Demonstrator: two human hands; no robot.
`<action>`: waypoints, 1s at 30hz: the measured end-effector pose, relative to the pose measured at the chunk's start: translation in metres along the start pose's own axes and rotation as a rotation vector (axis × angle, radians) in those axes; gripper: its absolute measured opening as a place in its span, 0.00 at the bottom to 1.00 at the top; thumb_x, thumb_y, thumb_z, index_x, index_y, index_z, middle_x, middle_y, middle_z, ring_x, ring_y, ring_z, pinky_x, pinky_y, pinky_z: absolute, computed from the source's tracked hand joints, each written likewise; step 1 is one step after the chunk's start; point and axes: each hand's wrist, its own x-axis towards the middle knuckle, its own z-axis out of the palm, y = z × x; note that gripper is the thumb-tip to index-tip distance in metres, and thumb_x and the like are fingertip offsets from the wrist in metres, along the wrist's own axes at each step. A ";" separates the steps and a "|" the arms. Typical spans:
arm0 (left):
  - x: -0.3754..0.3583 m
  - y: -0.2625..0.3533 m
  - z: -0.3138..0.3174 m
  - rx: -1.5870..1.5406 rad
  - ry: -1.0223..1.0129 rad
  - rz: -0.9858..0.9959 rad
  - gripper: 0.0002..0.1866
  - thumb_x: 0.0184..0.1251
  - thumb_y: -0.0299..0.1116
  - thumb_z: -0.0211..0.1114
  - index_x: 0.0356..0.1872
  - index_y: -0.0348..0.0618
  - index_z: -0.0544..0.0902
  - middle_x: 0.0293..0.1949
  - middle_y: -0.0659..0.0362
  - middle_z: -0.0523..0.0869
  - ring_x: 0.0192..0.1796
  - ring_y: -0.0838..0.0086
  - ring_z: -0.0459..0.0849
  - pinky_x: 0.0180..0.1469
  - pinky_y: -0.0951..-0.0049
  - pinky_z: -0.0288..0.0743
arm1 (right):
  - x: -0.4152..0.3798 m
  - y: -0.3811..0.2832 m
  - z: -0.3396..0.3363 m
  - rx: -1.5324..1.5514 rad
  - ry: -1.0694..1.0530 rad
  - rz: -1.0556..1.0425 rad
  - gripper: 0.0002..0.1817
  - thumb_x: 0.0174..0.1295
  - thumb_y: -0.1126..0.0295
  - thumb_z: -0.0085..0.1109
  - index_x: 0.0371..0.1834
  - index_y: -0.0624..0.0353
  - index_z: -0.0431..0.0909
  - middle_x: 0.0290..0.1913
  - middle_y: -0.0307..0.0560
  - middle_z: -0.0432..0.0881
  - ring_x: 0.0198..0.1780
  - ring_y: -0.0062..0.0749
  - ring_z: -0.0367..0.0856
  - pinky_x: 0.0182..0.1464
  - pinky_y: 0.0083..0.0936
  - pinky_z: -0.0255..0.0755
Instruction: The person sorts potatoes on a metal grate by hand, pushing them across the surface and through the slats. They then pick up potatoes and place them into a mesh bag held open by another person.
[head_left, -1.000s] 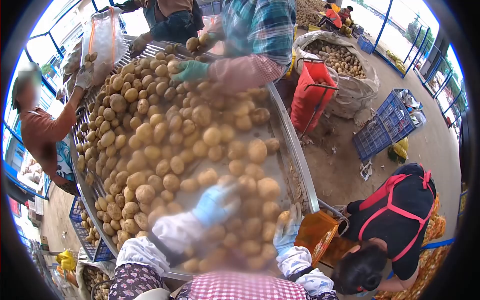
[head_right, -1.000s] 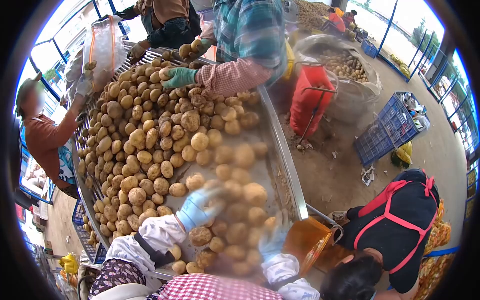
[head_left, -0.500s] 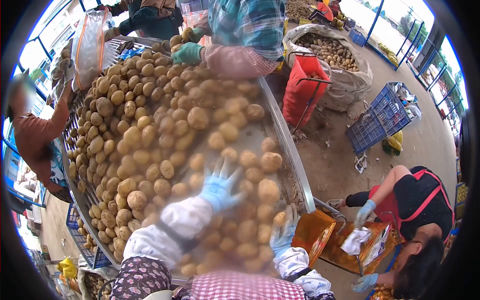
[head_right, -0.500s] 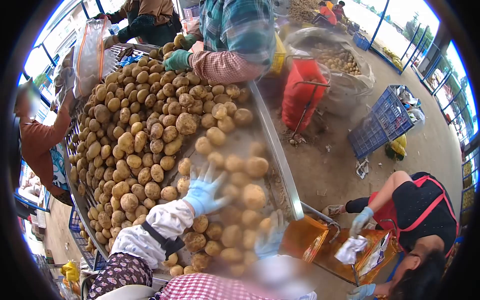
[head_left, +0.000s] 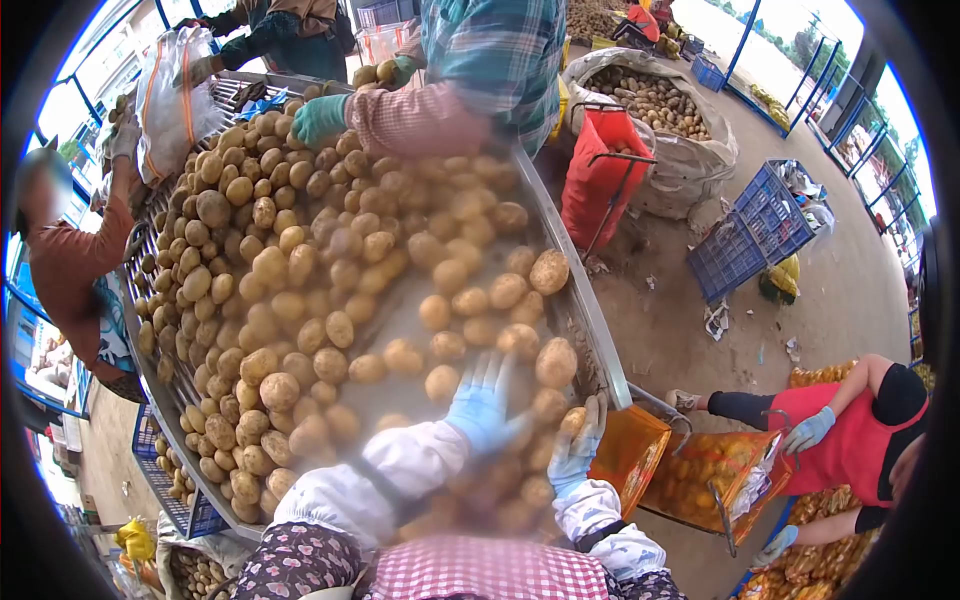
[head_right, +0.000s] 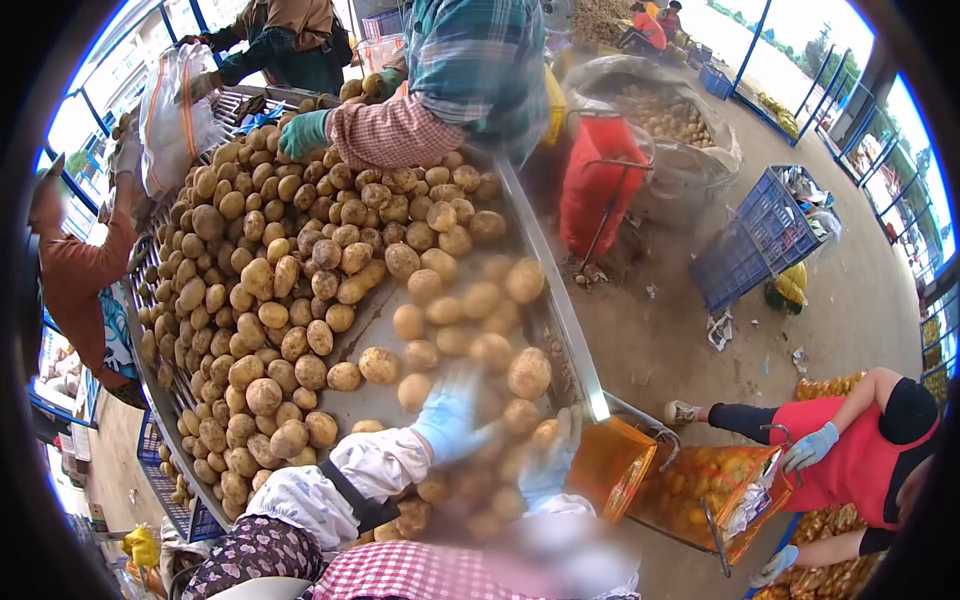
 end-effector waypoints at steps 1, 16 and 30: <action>-0.007 0.005 -0.006 0.011 -0.059 0.068 0.46 0.57 0.48 0.67 0.74 0.38 0.58 0.69 0.34 0.62 0.70 0.39 0.62 0.72 0.48 0.57 | 0.000 0.000 -0.002 -0.026 -0.031 0.011 0.36 0.73 0.50 0.43 0.74 0.67 0.55 0.75 0.68 0.55 0.75 0.62 0.55 0.75 0.50 0.49; 0.172 -0.095 -0.081 0.444 0.008 -0.183 0.41 0.64 0.63 0.57 0.76 0.60 0.62 0.78 0.44 0.50 0.79 0.43 0.44 0.77 0.42 0.35 | 0.001 0.003 0.000 -0.067 -0.068 0.012 0.37 0.68 0.51 0.48 0.72 0.69 0.58 0.72 0.67 0.62 0.73 0.64 0.59 0.75 0.57 0.44; -0.001 -0.012 -0.036 -0.029 -0.276 0.244 0.43 0.58 0.54 0.65 0.73 0.46 0.63 0.73 0.41 0.59 0.74 0.39 0.56 0.74 0.40 0.47 | 0.000 0.005 -0.003 -0.076 -0.098 -0.042 0.38 0.69 0.49 0.48 0.73 0.68 0.58 0.73 0.67 0.60 0.73 0.64 0.58 0.74 0.59 0.47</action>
